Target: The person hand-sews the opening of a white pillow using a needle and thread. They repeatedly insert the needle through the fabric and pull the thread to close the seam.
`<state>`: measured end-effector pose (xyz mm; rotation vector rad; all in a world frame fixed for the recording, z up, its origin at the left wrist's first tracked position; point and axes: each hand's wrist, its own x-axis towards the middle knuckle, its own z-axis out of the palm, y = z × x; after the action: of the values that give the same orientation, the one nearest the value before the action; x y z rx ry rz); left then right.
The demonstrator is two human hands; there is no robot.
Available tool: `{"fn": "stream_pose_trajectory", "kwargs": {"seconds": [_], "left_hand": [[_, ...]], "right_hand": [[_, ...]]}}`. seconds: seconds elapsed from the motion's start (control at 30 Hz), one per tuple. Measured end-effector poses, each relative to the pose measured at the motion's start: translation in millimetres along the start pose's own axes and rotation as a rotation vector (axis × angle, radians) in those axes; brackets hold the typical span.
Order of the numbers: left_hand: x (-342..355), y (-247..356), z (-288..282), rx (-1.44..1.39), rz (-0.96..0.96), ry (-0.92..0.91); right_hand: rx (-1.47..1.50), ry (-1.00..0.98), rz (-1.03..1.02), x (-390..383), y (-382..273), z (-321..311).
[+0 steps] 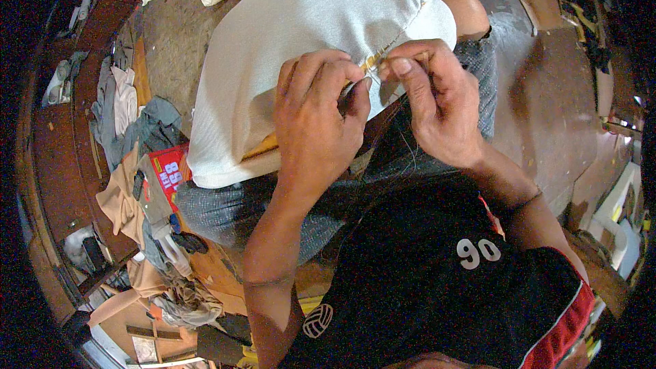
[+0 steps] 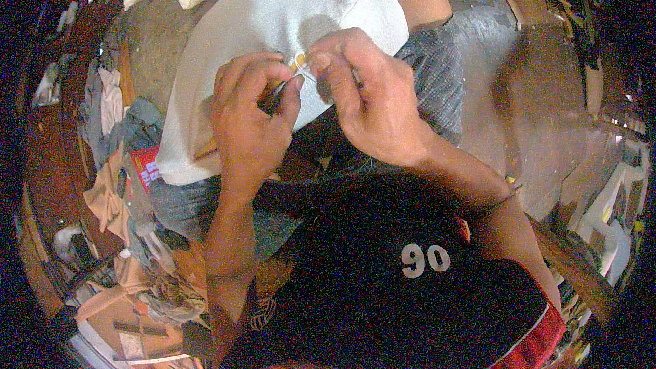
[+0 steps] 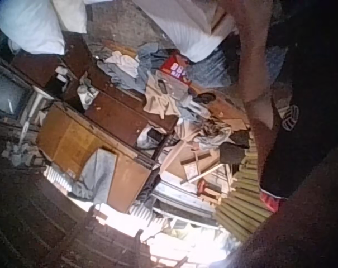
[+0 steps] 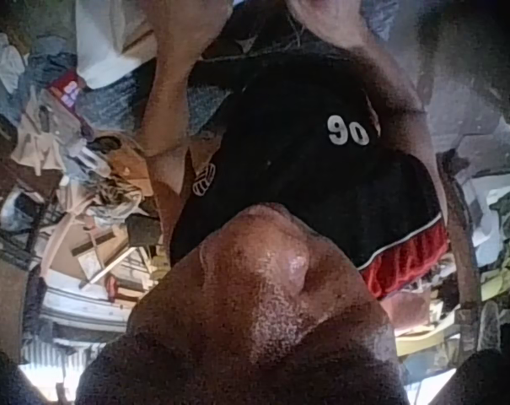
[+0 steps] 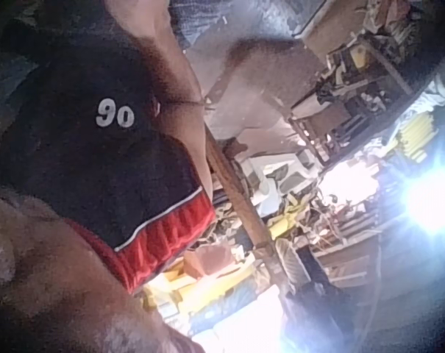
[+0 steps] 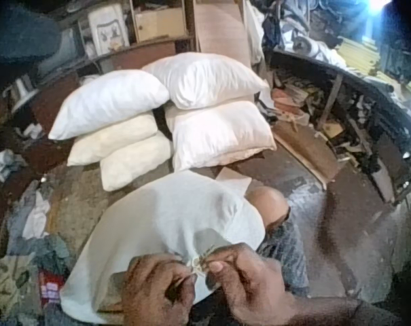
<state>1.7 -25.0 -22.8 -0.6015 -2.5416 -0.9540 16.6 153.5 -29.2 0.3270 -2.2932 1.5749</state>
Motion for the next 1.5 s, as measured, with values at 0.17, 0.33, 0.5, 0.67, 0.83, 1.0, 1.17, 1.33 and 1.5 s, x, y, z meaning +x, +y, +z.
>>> {"fn": "stream_pose_trajectory", "kwargs": {"seconds": [0.17,0.33,0.5,0.67,0.83,1.0,1.17,1.33,1.5], "left_hand": [[1,-3,0,0.007,0.018,0.003],[0,-3,1,0.021,0.027,0.015],[1,-1,0,0.009,0.013,0.007],[1,0,-2,0.014,0.012,0.005],[1,0,-1,0.004,0.008,-0.001],[1,-1,-1,0.012,0.019,-0.001],[1,1,-2,-0.008,-0.008,-0.012],[0,0,-1,-0.003,-0.004,0.003],[0,1,-1,0.011,-0.005,0.007]], "right_hand": [[0.059,0.013,-0.016,2,4,1],[-0.003,0.003,-0.069,5,4,0],[0.023,0.012,-0.043,0,4,-1],[-0.078,-0.067,-0.077,-2,6,-6],[-0.121,-0.06,-0.111,-2,6,-8],[0.014,-0.047,-0.018,-4,5,-4],[0.265,-0.055,0.111,-1,9,-1],[0.211,-0.01,0.046,-1,8,0],[0.091,0.007,-0.039,-3,6,-1]]}}
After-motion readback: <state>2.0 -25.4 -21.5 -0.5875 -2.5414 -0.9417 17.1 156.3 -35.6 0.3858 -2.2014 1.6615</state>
